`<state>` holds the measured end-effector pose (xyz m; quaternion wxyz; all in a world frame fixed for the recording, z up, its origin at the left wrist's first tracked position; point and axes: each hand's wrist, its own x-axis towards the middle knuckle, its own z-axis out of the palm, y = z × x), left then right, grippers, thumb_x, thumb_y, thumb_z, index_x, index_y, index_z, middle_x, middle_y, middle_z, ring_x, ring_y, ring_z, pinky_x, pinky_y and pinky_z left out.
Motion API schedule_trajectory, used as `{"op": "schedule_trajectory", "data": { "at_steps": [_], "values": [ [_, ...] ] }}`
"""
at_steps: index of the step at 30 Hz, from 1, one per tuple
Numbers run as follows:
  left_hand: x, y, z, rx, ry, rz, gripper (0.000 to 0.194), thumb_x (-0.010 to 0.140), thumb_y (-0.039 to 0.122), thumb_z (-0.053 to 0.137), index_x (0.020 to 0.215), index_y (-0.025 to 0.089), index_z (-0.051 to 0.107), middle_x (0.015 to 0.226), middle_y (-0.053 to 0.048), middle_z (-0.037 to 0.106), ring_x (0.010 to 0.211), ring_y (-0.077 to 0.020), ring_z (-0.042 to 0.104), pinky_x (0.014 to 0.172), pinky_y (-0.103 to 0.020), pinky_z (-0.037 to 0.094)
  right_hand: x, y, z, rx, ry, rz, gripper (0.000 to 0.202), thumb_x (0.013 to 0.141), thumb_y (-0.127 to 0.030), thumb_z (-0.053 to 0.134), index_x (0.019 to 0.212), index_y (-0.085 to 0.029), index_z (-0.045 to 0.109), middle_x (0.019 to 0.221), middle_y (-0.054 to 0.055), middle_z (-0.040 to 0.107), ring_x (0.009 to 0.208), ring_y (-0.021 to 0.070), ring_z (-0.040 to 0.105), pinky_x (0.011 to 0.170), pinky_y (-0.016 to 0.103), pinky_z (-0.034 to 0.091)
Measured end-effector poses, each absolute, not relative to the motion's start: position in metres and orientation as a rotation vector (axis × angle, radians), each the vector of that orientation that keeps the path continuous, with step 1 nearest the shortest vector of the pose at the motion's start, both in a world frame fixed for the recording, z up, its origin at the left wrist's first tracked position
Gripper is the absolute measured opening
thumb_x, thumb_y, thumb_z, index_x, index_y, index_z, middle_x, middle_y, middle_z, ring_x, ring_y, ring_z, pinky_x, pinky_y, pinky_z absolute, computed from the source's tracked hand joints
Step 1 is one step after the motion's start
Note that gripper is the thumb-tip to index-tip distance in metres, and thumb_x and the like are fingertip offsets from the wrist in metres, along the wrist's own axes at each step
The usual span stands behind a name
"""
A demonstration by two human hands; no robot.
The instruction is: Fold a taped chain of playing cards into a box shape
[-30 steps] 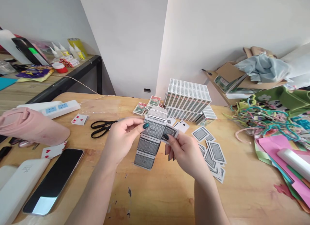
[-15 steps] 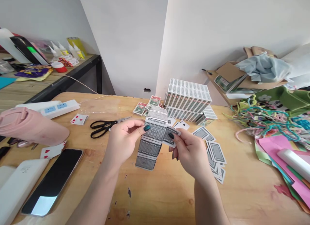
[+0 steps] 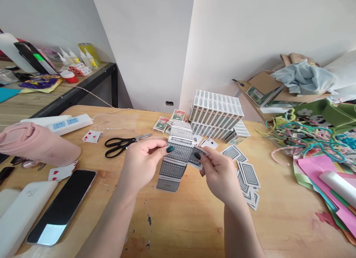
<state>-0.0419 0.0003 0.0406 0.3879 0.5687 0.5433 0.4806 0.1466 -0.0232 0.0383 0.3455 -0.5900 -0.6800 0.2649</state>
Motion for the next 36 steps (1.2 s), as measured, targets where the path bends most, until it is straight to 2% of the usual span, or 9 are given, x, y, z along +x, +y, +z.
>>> {"op": "schedule_trajectory", "data": {
  "at_steps": [9, 11, 14, 17, 21, 26, 30, 33, 36],
  "values": [
    [-0.04, 0.003, 0.036, 1.495, 1.332, 1.155, 0.015, 0.077, 0.026, 0.063, 0.082, 0.02, 0.076, 0.086, -0.002, 0.074, 0.084, -0.0206, 0.065, 0.074, -0.028, 0.049, 0.144, -0.029, 0.043, -1.451, -1.778, 0.786, 0.017, 0.088, -0.021, 0.04, 0.078, -0.021, 0.054, 0.049, -0.005, 0.045, 0.046, 0.0118, 0.044, 0.05, 0.022, 0.036],
    [-0.037, 0.004, 0.035, 1.42, 1.296, 1.142, 0.017, 0.078, 0.028, 0.063, 0.083, 0.018, 0.075, 0.085, -0.003, 0.073, 0.082, -0.0208, 0.065, 0.074, -0.029, 0.05, 0.142, -0.034, 0.047, -1.46, -1.744, 0.773, 0.019, 0.088, -0.021, 0.042, 0.072, -0.021, 0.052, 0.048, -0.004, 0.046, 0.045, 0.0112, 0.042, 0.048, 0.023, 0.033],
    [-0.032, 0.004, 0.035, 1.278, 1.242, 1.127, 0.016, 0.074, 0.031, 0.068, 0.08, 0.016, 0.072, 0.08, -0.004, 0.072, 0.075, -0.0183, 0.064, 0.069, -0.027, 0.05, 0.145, -0.035, 0.05, -1.433, -1.639, 0.85, 0.029, 0.09, -0.028, 0.045, 0.062, -0.021, 0.044, 0.049, -0.003, 0.048, 0.044, 0.0104, 0.042, 0.044, 0.023, 0.032],
    [-0.03, 0.004, 0.036, 1.12, 1.199, 1.172, 0.017, 0.066, 0.027, 0.076, 0.073, 0.016, 0.065, 0.072, -0.001, 0.068, 0.068, -0.0135, 0.062, 0.063, -0.022, 0.048, 0.15, -0.029, 0.045, -1.342, -1.523, 1.044, 0.028, 0.091, -0.034, 0.047, 0.067, -0.021, 0.048, 0.054, -0.002, 0.053, 0.047, 0.0114, 0.05, 0.045, 0.022, 0.039],
    [-0.03, 0.006, 0.035, 0.912, 1.017, 1.17, 0.034, 0.063, 0.022, 0.079, 0.09, 0.02, 0.057, 0.074, 0.002, 0.068, 0.066, -0.0123, 0.062, 0.061, -0.021, 0.049, 0.152, -0.021, 0.034, -1.237, -1.454, 1.181, 0.027, 0.092, -0.037, 0.048, 0.07, -0.02, 0.05, 0.057, -0.001, 0.056, 0.05, 0.0126, 0.055, 0.047, 0.024, 0.045],
    [-0.024, 0.007, 0.031, 1.055, 0.961, 1.011, 0.022, 0.078, 0.034, 0.066, 0.09, 0.016, 0.062, 0.078, -0.002, 0.069, 0.067, -0.015, 0.062, 0.064, -0.025, 0.051, 0.145, -0.02, 0.032, -1.163, -1.414, 1.26, 0.024, 0.092, -0.036, 0.049, 0.074, -0.02, 0.051, 0.059, -0.002, 0.055, 0.051, 0.0109, 0.055, 0.048, 0.023, 0.047],
    [-0.016, 0.004, 0.026, 1.197, 1.23, 1.167, 0.027, 0.084, 0.044, 0.056, 0.081, 0.018, 0.061, 0.072, 0.0, 0.065, 0.066, -0.0142, 0.057, 0.059, -0.022, 0.045, 0.14, -0.02, 0.033, -1.072, -1.394, 1.352, 0.021, 0.093, -0.036, 0.048, 0.079, -0.02, 0.05, 0.061, -0.003, 0.056, 0.05, 0.0103, 0.055, 0.049, 0.023, 0.048],
    [-0.015, 0.004, 0.022, 1.193, 1.316, 1.235, 0.038, 0.085, 0.051, 0.051, 0.074, 0.017, 0.06, 0.065, 0.0, 0.062, 0.062, -0.0136, 0.055, 0.054, -0.021, 0.041, 0.141, -0.021, 0.033, -0.958, -1.387, 1.441, 0.016, 0.093, -0.033, 0.048, 0.085, -0.02, 0.052, 0.06, -0.003, 0.059, 0.049, 0.0106, 0.055, 0.049, 0.023, 0.048],
    [-0.021, 0.006, 0.021, 1.054, 1.047, 1.071, 0.035, 0.077, 0.05, 0.063, 0.08, 0.015, 0.064, 0.063, 0.0, 0.064, 0.055, -0.014, 0.056, 0.051, -0.022, 0.044, 0.141, -0.021, 0.034, -0.939, -1.379, 1.451, 0.015, 0.092, -0.033, 0.05, 0.087, -0.019, 0.054, 0.06, -0.002, 0.06, 0.048, 0.0105, 0.054, 0.047, 0.023, 0.048]
  ]
}}
